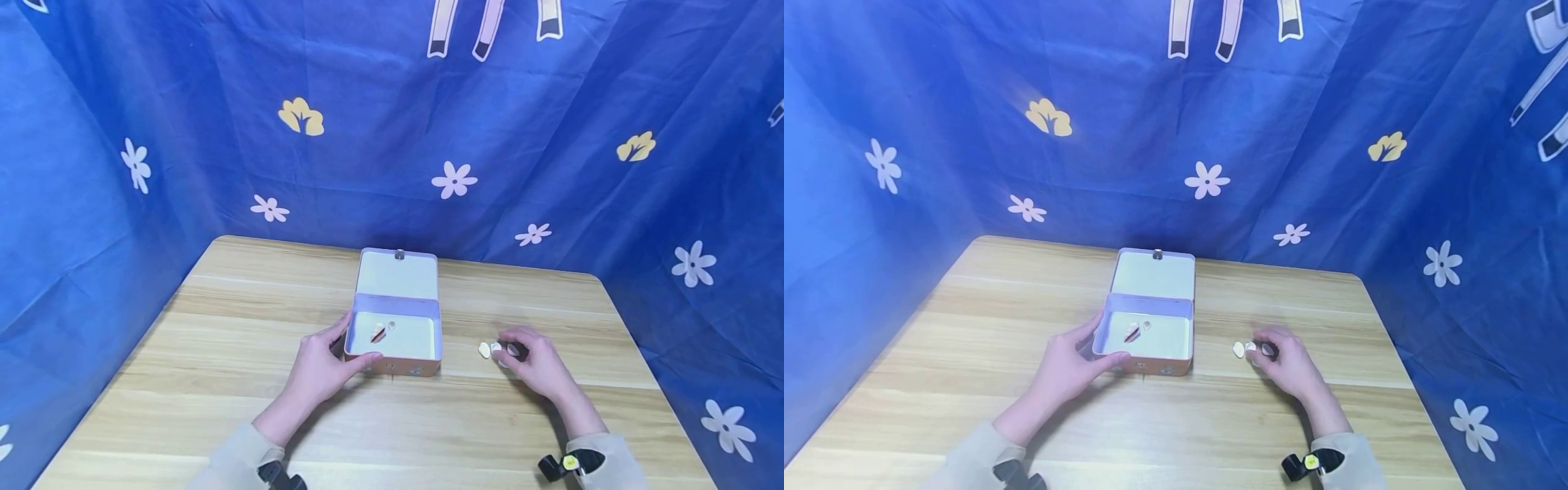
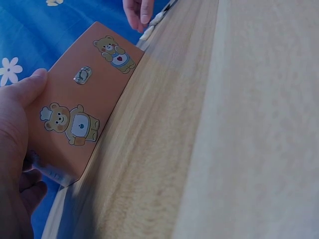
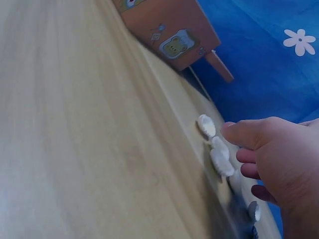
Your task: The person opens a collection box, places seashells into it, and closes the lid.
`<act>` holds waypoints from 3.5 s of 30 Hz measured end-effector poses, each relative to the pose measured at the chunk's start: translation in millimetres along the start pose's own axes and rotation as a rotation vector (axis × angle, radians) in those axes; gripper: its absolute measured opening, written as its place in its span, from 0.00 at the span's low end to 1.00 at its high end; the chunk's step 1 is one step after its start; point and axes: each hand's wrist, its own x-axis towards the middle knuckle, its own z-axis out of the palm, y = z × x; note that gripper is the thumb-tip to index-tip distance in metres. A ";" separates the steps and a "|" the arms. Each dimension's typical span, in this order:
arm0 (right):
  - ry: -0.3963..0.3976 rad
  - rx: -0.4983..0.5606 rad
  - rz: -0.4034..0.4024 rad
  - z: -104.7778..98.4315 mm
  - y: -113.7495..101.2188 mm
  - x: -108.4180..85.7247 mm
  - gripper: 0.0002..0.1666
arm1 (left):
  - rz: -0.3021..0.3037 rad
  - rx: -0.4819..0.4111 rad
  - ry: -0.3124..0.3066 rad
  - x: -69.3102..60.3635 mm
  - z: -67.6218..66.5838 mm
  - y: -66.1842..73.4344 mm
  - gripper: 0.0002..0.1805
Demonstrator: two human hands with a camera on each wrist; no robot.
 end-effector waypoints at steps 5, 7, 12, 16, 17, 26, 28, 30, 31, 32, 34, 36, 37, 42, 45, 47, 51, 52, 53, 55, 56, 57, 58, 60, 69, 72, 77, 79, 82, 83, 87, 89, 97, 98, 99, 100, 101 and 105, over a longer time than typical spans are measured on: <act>0.005 -0.047 -0.047 2.4 3.0 -2.7 0.22 | -0.003 0.004 0.001 -0.7 0.4 0.8 0.59; 0.005 -0.058 -0.061 4.0 4.1 -3.3 0.22 | -0.002 0.003 0.000 -0.6 0.3 0.9 0.59; -0.002 -0.068 -0.070 8.0 5.2 -3.5 0.20 | -0.001 0.001 0.002 -0.6 0.3 0.4 0.58; 0.004 -0.076 -0.078 9.5 5.5 -3.4 0.18 | 0.005 0.010 0.007 -0.5 1.4 -1.5 0.58; 0.007 -0.079 -0.082 9.9 5.9 -3.4 0.18 | 0.005 0.014 0.008 -0.5 1.7 -1.9 0.58; 0.020 -0.078 -0.083 10.9 8.3 -1.8 0.15 | -0.002 0.021 0.006 -0.3 2.5 -3.6 0.57; 0.022 -0.066 -0.073 10.2 7.5 -1.1 0.16 | -0.006 0.019 0.003 -0.3 2.4 -3.4 0.57; 0.024 -0.051 -0.055 9.1 5.8 -0.2 0.17 | -0.008 0.019 0.002 -0.3 2.2 -3.4 0.58; 0.028 -0.048 -0.050 8.4 5.2 0.4 0.18 | -0.008 0.019 0.002 -0.1 2.1 -3.2 0.58; 0.032 -0.040 -0.044 7.8 4.6 0.9 0.18 | -0.007 0.016 0.002 -0.1 2.0 -3.0 0.58; 0.041 -0.025 -0.031 6.6 2.6 2.1 0.19 | -0.006 0.014 0.004 -0.2 2.0 -3.0 0.58; 0.052 -0.004 -0.026 6.0 0.2 3.5 0.19 | -0.005 0.012 0.006 -0.7 2.0 -3.3 0.57; 0.058 0.006 -0.028 5.6 -1.1 4.3 0.19 | -0.006 0.013 0.006 -0.8 2.0 -3.5 0.57; 0.079 0.068 -0.043 3.8 -8.9 9.2 0.18 | -0.008 0.012 0.004 -0.8 2.2 -3.6 0.58; 0.082 0.094 -0.055 2.5 -14.2 13.3 0.18 | -0.004 0.009 0.009 -0.4 2.4 -3.8 0.57; 0.079 0.103 -0.056 1.6 -17.9 15.7 0.18 | -0.004 0.009 0.011 -0.4 2.1 -3.9 0.57; 0.060 0.100 -0.050 -0.4 -25.1 19.7 0.18 | -0.002 0.005 0.011 -1.2 1.3 -3.4 0.58; 0.053 0.099 -0.049 -0.9 -26.7 20.6 0.19 | -0.002 0.004 0.010 -1.5 1.0 -3.1 0.58; 0.047 0.092 -0.053 -1.3 -28.3 21.7 0.19 | -0.003 0.003 0.010 -1.8 0.8 -2.8 0.58; 0.036 0.081 -0.059 -2.1 -31.4 24.2 0.19 | -0.001 0.001 0.010 -2.4 0.5 -2.4 0.59; 0.032 0.074 -0.064 -2.4 -32.9 25.6 0.19 | 0.002 0.000 0.009 -2.5 0.7 -2.5 0.59; 0.029 0.068 -0.071 -2.8 -34.5 27.2 0.19 | 0.003 0.000 0.009 -2.5 0.6 -2.3 0.59; 0.028 0.068 -0.074 -3.3 -36.3 28.8 0.18 | 0.007 0.000 0.009 -2.3 0.6 -2.0 0.59; 0.024 0.062 -0.080 -4.3 -39.9 32.0 0.19 | 0.012 0.002 0.009 -2.0 0.9 -2.1 0.59; 0.001 0.072 -0.096 -5.5 -59.9 45.3 0.20 | 0.006 0.007 0.002 -1.2 1.0 -2.4 0.59; -0.001 0.086 -0.104 -3.8 -67.1 49.0 0.20 | 0.003 0.002 -0.001 -1.1 0.8 -2.0 0.59; -0.017 0.103 -0.137 1.3 -78.0 55.6 0.20 | 0.000 0.003 -0.003 -0.9 -0.2 -0.6 0.59; -0.024 0.111 -0.151 3.2 -82.0 58.1 0.21 | 0.003 0.001 -0.002 -0.6 -0.3 -0.4 0.59; -0.035 0.120 -0.160 5.8 -86.3 61.9 0.21 | 0.007 -0.003 -0.005 0.1 -0.3 0.0 0.59; -0.040 0.123 -0.163 6.5 -87.7 63.3 0.21 | 0.009 -0.004 -0.005 0.5 -0.3 -0.1 0.59; -0.054 0.137 -0.174 9.7 -93.2 69.3 0.21 | 0.011 0.002 -0.006 1.8 -1.2 0.0 0.59; -0.060 0.149 -0.186 11.7 -95.8 72.3 0.20 | 0.009 0.007 -0.006 1.9 -1.6 -0.3 0.58; -0.105 0.176 -0.239 20.4 -106.6 80.7 0.20 | 0.011 0.017 -0.005 1.3 -2.0 0.4 0.59; -0.109 0.179 -0.244 22.0 -108.0 81.4 0.20 | 0.010 0.017 -0.007 1.0 -1.8 0.7 0.59; -0.114 0.180 -0.247 23.9 -109.4 81.9 0.20 | 0.009 0.016 -0.007 0.8 -1.7 1.0 0.59; -0.117 0.182 -0.248 25.7 -111.0 82.5 0.20 | 0.007 0.016 -0.007 0.6 -1.6 1.2 0.59; -0.121 0.186 -0.249 27.6 -112.6 83.2 0.21 | 0.005 0.016 -0.007 0.4 -1.4 1.3 0.59; -0.135 0.206 -0.253 35.8 -117.7 86.4 0.20 | 0.011 0.009 -0.004 1.0 -0.1 0.8 0.58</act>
